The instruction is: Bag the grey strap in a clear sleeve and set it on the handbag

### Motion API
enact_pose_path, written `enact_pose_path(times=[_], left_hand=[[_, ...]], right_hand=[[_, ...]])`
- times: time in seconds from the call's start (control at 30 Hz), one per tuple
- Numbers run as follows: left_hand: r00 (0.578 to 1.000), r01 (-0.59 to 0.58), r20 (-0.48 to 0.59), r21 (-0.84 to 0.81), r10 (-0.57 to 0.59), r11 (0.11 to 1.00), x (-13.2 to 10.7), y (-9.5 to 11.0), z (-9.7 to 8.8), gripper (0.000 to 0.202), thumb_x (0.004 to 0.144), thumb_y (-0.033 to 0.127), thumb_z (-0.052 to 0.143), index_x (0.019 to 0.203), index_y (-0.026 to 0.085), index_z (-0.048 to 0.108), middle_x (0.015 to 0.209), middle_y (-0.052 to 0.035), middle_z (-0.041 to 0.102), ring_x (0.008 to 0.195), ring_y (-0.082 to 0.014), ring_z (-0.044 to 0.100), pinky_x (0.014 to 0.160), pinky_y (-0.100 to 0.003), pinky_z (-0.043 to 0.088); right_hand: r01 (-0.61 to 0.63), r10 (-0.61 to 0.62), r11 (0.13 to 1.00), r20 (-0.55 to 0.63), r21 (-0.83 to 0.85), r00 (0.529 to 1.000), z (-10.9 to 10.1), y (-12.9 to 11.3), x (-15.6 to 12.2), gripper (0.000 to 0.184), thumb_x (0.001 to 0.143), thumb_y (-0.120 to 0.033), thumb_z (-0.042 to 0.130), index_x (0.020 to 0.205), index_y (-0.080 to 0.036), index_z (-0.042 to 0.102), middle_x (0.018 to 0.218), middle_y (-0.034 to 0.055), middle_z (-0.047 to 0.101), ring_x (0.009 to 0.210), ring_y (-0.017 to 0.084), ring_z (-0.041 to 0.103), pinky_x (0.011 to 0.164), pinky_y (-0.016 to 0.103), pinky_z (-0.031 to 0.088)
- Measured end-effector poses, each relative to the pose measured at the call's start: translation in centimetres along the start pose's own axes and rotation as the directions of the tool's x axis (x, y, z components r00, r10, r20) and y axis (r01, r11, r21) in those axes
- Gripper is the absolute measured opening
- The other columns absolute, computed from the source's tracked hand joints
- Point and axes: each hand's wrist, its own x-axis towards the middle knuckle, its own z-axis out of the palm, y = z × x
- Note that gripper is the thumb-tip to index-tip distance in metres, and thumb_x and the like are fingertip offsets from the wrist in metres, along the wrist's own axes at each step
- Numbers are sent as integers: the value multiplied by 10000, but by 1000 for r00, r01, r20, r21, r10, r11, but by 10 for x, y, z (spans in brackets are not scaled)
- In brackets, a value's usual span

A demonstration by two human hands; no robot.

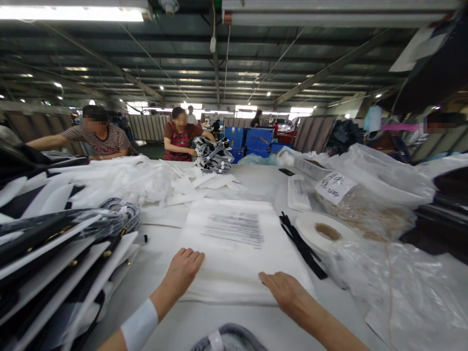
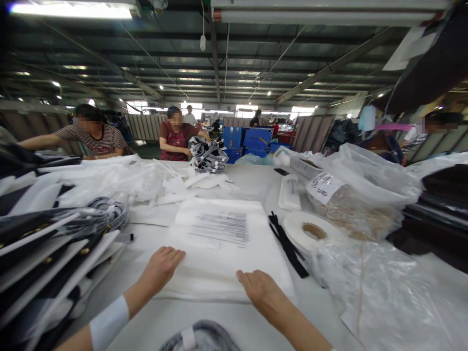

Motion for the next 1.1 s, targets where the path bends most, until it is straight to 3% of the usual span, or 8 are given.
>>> enact_pose_path(times=[0.13, 0.23, 0.37, 0.47, 0.67, 0.77, 1.0, 1.1], left_hand=[[998, -3, 62, -25, 4, 1000, -22, 8, 17, 294, 925, 84, 338, 980, 190, 606, 936, -67, 671, 886, -226, 586, 807, -393, 416], [989, 33, 143, -48, -26, 998, -32, 16, 28, 308, 913, 72, 330, 917, 189, 614, 885, -69, 673, 875, -219, 606, 812, -386, 429], [970, 110, 224, -63, -94, 992, -36, 25, 33, 287, 948, 191, 333, 860, 185, 607, 853, -67, 686, 811, -197, 650, 729, -323, 459], [948, 186, 273, -62, -163, 981, -32, 31, 26, 398, 959, 451, 317, 891, 185, 604, 834, -74, 693, 739, -227, 674, 628, -311, 468], [894, 297, 378, -94, -242, 950, -21, 51, -8, 622, 877, 685, 284, 986, 181, 632, 837, -130, 704, 810, -309, 681, 720, -410, 491], [924, 294, 304, -173, -233, 940, -10, 73, -23, 699, 814, 760, 319, 1023, 169, 628, 909, -154, 694, 895, -330, 659, 785, -442, 485], [956, 183, 276, -287, -101, 940, 21, 130, -37, 390, 900, 445, 373, 997, 165, 627, 978, -159, 686, 936, -309, 653, 808, -438, 482], [960, 186, 258, -303, -107, 935, 12, 133, -21, 383, 895, 432, 364, 1002, 180, 632, 946, -144, 716, 884, -300, 678, 771, -432, 491]], right_hand=[[-60, 44, 994, 170, 92, 985, -8, -19, -5, 411, 751, 82, 377, 943, -194, 614, 810, 28, 657, 678, 155, 582, 650, 291, 439], [-231, 196, 966, 250, 116, 948, -14, -28, 3, 276, 830, -14, 431, 783, -194, 635, 757, 28, 674, 673, 176, 583, 667, 318, 421], [-563, 452, 793, 396, 232, 799, -20, -30, 16, 111, 810, -229, 618, 713, -200, 664, 713, 10, 691, 697, 184, 599, 663, 297, 394], [-696, 494, 624, 511, 355, 704, -23, -27, 25, 245, 792, -332, 619, 590, -194, 633, 571, -18, 622, 591, 152, 554, 546, 259, 337], [-685, 491, 620, 492, 383, 719, -29, -31, 30, 189, 791, -207, 519, 674, -198, 666, 629, -17, 660, 628, 145, 589, 581, 243, 369], [-673, 520, 666, 446, 322, 728, -29, -37, 30, 132, 805, -249, 559, 732, -201, 658, 702, 12, 693, 678, 177, 614, 622, 273, 380], [-590, 485, 786, 408, 183, 773, -27, -60, 41, 170, 899, -205, 495, 861, -133, 645, 775, 85, 690, 759, 237, 637, 697, 351, 455], [-573, 468, 805, 431, 153, 772, -39, -63, 26, 174, 909, -286, 555, 941, -136, 636, 873, 41, 672, 814, 196, 634, 759, 370, 512]])
